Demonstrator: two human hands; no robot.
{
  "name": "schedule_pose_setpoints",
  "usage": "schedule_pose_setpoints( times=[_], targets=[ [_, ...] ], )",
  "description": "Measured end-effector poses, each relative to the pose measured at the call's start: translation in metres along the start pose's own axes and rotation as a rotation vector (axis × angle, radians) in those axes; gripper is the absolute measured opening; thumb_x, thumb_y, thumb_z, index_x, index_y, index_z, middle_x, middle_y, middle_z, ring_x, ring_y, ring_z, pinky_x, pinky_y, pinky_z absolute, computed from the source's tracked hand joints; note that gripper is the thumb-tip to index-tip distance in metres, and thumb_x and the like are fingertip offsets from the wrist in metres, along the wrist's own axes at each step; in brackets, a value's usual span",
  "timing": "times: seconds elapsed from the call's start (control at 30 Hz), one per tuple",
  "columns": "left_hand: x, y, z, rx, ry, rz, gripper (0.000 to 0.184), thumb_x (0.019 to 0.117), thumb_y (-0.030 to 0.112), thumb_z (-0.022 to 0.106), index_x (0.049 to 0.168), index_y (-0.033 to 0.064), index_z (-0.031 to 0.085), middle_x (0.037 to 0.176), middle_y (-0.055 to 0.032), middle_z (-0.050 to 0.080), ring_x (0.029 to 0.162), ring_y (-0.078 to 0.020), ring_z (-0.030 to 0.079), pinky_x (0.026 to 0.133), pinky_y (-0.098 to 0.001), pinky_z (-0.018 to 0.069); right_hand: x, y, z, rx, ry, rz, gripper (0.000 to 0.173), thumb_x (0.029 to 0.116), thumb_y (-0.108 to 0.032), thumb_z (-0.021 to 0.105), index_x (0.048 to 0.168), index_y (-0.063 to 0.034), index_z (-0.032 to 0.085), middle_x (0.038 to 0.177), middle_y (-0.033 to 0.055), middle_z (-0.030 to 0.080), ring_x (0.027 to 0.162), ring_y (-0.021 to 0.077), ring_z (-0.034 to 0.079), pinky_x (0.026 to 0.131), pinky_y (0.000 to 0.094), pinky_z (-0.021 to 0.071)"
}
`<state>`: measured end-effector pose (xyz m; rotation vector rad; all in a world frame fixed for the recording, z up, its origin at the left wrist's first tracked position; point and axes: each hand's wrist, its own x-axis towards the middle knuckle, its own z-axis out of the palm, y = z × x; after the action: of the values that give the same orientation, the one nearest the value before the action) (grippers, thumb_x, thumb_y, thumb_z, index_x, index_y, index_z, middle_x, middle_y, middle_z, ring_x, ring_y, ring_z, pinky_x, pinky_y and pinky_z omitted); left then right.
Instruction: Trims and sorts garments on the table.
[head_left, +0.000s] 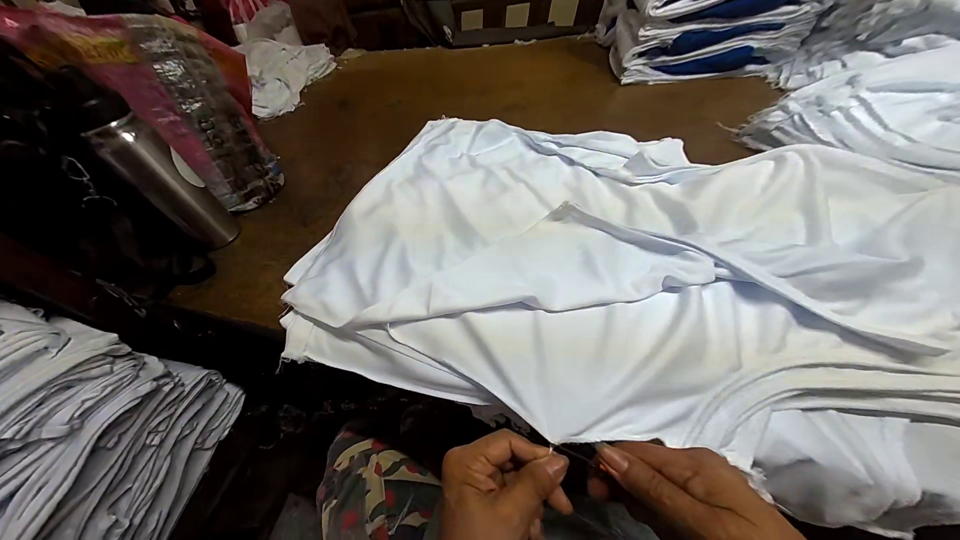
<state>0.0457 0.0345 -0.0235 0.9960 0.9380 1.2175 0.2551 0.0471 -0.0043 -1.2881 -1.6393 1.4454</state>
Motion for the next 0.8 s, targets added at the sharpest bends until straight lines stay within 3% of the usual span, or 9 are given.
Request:
schedule_pose_setpoints(
  times=[0.2,0.3,0.37,0.43,0.5,0.53,0.6,0.67,0.8],
  targets=[
    [-0.001,-0.002,0.000,0.016,-0.032,-0.027,0.006,0.0943,0.000,0.069,0.093,-0.0037,0.073,0.071,-0.0077,0.071,0.049,-0.0032,0.057,0.044,-0.0180,0.0459,0.001,0.002,0.004,-0.088,0.070,-0.086,0.037,0.1096,-0.022,0.047,0.088,-0.0032,0.070,0.064,-0.0040,0.055,0.052,0.0008,0.044,0.049,0.0214,0.0370],
    [-0.004,-0.003,0.002,0.086,-0.152,-0.084,0.009,0.0948,0.004,0.070,0.091,-0.0024,0.073,0.070,-0.0043,0.071,0.051,-0.0019,0.058,0.045,-0.0179,0.0464,-0.008,-0.006,-0.012,-0.066,0.091,-0.208,0.038,0.1109,-0.024,0.045,0.100,0.0027,0.070,0.073,-0.0007,0.060,0.058,0.0002,0.049,0.053,0.0207,0.0427],
    [-0.005,-0.011,0.006,0.118,-0.223,-0.119,0.019,0.0976,0.012,0.069,0.085,-0.0020,0.073,0.068,-0.0039,0.070,0.050,-0.0021,0.058,0.045,-0.0187,0.0461,-0.016,-0.014,-0.032,-0.188,0.142,-0.265,0.031,0.1066,-0.028,0.056,0.113,0.0000,0.066,0.079,-0.0005,0.063,0.063,-0.0001,0.053,0.056,0.0202,0.0469],
    [-0.004,-0.018,0.012,0.094,-0.247,-0.146,0.021,0.0999,0.013,0.067,0.088,-0.0030,0.073,0.071,-0.0046,0.072,0.051,-0.0025,0.057,0.046,-0.0192,0.0464,-0.021,-0.015,-0.049,-0.484,0.224,-0.258,0.042,0.0970,-0.032,0.072,0.121,0.0012,0.063,0.077,0.0094,0.062,0.058,0.0121,0.051,0.051,0.0304,0.0435],
    [-0.001,-0.022,0.019,0.066,-0.242,-0.164,0.014,0.0988,0.007,0.066,0.101,-0.0035,0.074,0.079,-0.0049,0.072,0.056,-0.0040,0.060,0.048,-0.0200,0.0488,-0.022,-0.006,-0.054,-0.752,0.281,-0.257,0.043,0.0935,-0.031,0.074,0.121,0.0015,0.066,0.084,0.0188,0.069,0.062,0.0256,0.060,0.054,0.0437,0.0488],
    [0.001,-0.024,0.022,0.063,-0.235,-0.173,0.013,0.0977,0.005,0.066,0.105,-0.0031,0.073,0.083,-0.0052,0.072,0.058,-0.0048,0.061,0.049,-0.0206,0.0499,-0.021,0.000,-0.054,-0.818,0.301,-0.278,0.037,0.0944,-0.027,0.071,0.118,0.0010,0.068,0.089,0.0195,0.072,0.067,0.0278,0.066,0.057,0.0457,0.0529],
    [0.004,-0.026,0.026,0.068,-0.201,-0.215,0.016,0.0952,0.003,0.068,0.109,-0.0022,0.072,0.088,-0.0050,0.071,0.059,-0.0065,0.061,0.048,-0.0222,0.0507,-0.017,0.009,-0.052,-0.867,0.327,-0.364,0.023,0.0968,-0.018,0.061,0.107,-0.0004,0.071,0.087,0.0170,0.073,0.069,0.0268,0.068,0.058,0.0442,0.0541],
    [0.006,-0.025,0.031,0.073,-0.147,-0.289,0.019,0.0936,0.004,0.070,0.112,-0.0018,0.069,0.089,-0.0052,0.072,0.062,-0.0083,0.064,0.048,-0.0236,0.0520,-0.011,0.015,-0.052,-0.889,0.338,-0.422,0.021,0.0979,-0.018,0.054,0.101,-0.0030,0.069,0.080,0.0124,0.069,0.064,0.0234,0.065,0.052,0.0417,0.0500],
    [0.009,-0.027,0.039,0.030,-0.148,-0.313,0.018,0.0954,0.011,0.070,0.109,-0.0018,0.068,0.092,-0.0076,0.074,0.066,-0.0109,0.068,0.050,-0.0254,0.0541,-0.001,0.008,-0.065,-0.529,0.389,-0.336,0.017,0.0978,-0.025,0.059,0.098,-0.0113,0.068,0.069,-0.0045,0.059,0.054,0.0028,0.050,0.045,0.0237,0.0420]
  ],
)
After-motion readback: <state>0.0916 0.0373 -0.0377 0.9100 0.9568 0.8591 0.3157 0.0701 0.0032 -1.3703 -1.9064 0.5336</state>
